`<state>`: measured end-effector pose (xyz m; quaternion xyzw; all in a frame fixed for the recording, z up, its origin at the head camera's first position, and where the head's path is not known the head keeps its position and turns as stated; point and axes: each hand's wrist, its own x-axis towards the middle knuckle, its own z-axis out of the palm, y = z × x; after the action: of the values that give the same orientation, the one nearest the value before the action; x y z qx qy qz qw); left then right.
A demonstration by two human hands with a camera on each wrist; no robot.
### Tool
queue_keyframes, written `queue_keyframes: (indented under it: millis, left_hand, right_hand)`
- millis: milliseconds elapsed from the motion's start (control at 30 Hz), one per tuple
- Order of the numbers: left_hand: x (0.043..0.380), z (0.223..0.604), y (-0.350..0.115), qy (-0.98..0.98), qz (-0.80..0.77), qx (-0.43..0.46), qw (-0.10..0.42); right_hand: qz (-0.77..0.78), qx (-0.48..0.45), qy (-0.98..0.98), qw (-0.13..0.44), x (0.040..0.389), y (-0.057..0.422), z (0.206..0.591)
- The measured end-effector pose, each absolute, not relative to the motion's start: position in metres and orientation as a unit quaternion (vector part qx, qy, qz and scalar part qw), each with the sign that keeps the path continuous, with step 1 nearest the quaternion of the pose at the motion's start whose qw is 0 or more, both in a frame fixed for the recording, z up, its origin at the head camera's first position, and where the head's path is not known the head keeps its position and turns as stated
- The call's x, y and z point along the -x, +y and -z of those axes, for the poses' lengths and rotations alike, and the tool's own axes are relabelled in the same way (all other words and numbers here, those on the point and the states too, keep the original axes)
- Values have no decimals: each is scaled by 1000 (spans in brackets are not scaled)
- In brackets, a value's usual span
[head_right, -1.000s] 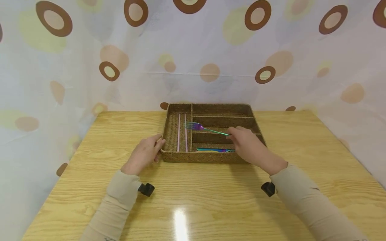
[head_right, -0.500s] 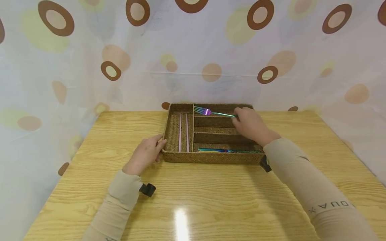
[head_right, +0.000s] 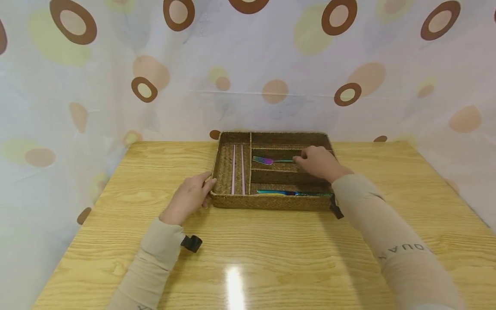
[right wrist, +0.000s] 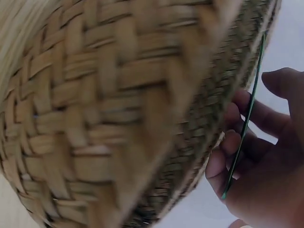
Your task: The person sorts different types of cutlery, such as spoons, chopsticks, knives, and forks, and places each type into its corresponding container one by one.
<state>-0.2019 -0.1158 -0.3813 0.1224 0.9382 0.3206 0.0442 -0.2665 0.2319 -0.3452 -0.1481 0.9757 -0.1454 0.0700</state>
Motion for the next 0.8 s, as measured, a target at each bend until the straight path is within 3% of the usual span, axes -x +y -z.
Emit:
queue_keyframes:
  millis: [333,800]
  left_hand:
    - [202,380,-115,938,-320,-123,42]
    - [201,381,-115,938,-322,-118,43]
  right_hand:
    - [142,150,966,155,272,238,364]
    - [139,136,966,168,269,235,369]
